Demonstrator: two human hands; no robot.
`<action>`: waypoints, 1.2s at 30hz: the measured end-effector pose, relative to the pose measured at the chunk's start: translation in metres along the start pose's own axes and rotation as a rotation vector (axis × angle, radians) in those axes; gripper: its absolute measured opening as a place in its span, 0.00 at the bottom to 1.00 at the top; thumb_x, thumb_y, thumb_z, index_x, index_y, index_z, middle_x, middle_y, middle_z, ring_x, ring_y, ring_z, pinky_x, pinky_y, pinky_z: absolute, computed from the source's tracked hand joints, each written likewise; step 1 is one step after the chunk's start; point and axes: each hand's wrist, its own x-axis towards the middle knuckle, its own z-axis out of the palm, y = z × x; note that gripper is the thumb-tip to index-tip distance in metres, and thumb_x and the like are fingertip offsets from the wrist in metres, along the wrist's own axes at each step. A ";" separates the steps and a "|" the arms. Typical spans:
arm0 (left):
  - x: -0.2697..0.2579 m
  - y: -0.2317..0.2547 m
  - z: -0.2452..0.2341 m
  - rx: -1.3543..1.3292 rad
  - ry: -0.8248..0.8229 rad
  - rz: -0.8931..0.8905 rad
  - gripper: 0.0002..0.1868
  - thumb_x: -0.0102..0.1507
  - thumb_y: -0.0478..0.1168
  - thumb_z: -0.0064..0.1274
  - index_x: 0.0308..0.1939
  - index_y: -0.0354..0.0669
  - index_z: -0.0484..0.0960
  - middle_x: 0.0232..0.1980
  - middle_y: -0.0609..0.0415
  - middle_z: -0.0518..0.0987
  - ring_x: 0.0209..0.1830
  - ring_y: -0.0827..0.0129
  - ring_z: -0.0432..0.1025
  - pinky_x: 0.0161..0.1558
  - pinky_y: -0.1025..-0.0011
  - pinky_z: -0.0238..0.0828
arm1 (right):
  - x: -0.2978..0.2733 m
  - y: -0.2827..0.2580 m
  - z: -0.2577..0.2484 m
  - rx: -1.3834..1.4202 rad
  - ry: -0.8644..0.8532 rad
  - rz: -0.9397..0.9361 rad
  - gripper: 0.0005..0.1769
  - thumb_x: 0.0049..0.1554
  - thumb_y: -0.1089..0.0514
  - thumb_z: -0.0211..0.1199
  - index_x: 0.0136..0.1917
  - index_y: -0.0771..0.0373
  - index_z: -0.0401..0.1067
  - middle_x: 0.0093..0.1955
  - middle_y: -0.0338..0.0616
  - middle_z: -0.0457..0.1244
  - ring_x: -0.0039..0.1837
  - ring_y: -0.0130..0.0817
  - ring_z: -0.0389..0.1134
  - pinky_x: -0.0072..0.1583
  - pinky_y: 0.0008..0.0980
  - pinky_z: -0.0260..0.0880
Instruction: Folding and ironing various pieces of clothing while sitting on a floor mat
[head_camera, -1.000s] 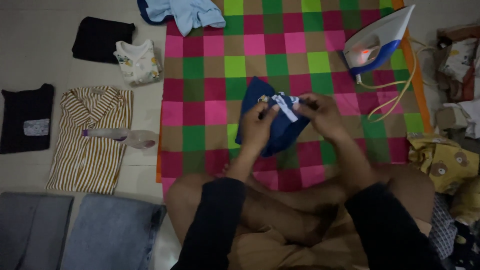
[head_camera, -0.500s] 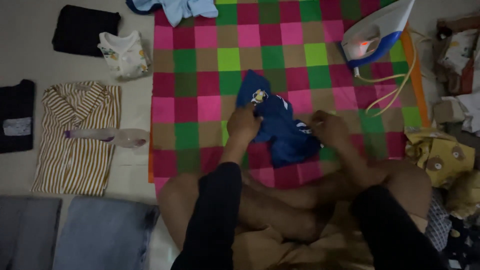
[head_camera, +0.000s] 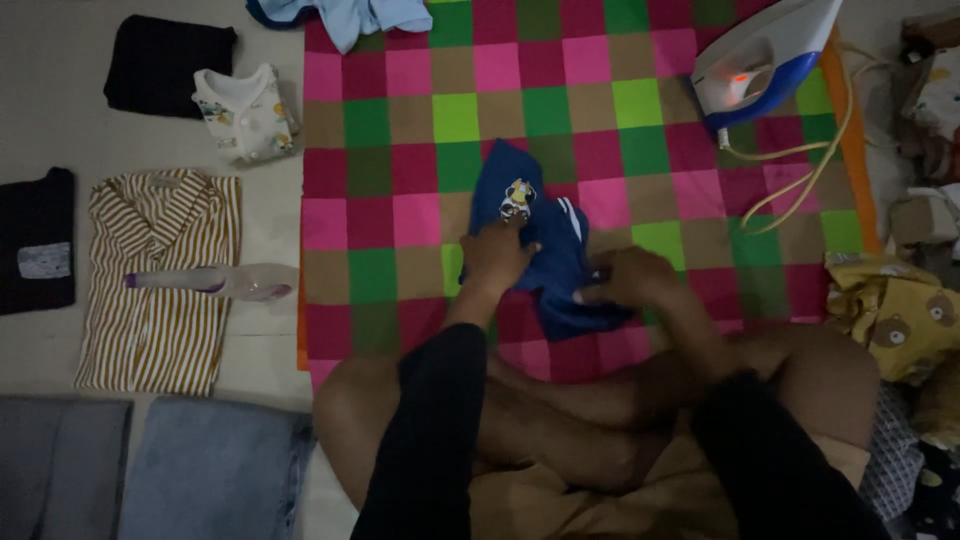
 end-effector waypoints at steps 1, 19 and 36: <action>-0.001 0.000 0.002 -0.003 0.095 0.051 0.32 0.62 0.61 0.56 0.67 0.55 0.74 0.68 0.50 0.73 0.68 0.49 0.66 0.65 0.37 0.57 | 0.010 -0.007 -0.009 -0.132 -0.183 0.087 0.25 0.51 0.41 0.74 0.58 0.51 0.78 0.59 0.47 0.68 0.59 0.49 0.70 0.58 0.46 0.70; -0.039 0.000 -0.034 0.184 0.068 0.300 0.40 0.58 0.67 0.55 0.67 0.49 0.73 0.64 0.47 0.76 0.63 0.52 0.71 0.64 0.40 0.56 | 0.027 -0.018 -0.085 -0.418 -0.179 -0.266 0.25 0.46 0.47 0.70 0.57 0.54 0.76 0.54 0.48 0.69 0.54 0.51 0.71 0.54 0.49 0.72; -0.100 0.089 -0.256 -0.071 1.155 0.221 0.11 0.56 0.47 0.63 0.29 0.42 0.85 0.34 0.42 0.83 0.36 0.44 0.78 0.38 0.50 0.73 | -0.066 -0.087 -0.287 -0.574 0.725 -0.313 0.19 0.64 0.41 0.67 0.47 0.59 0.82 0.49 0.42 0.69 0.49 0.43 0.71 0.45 0.44 0.69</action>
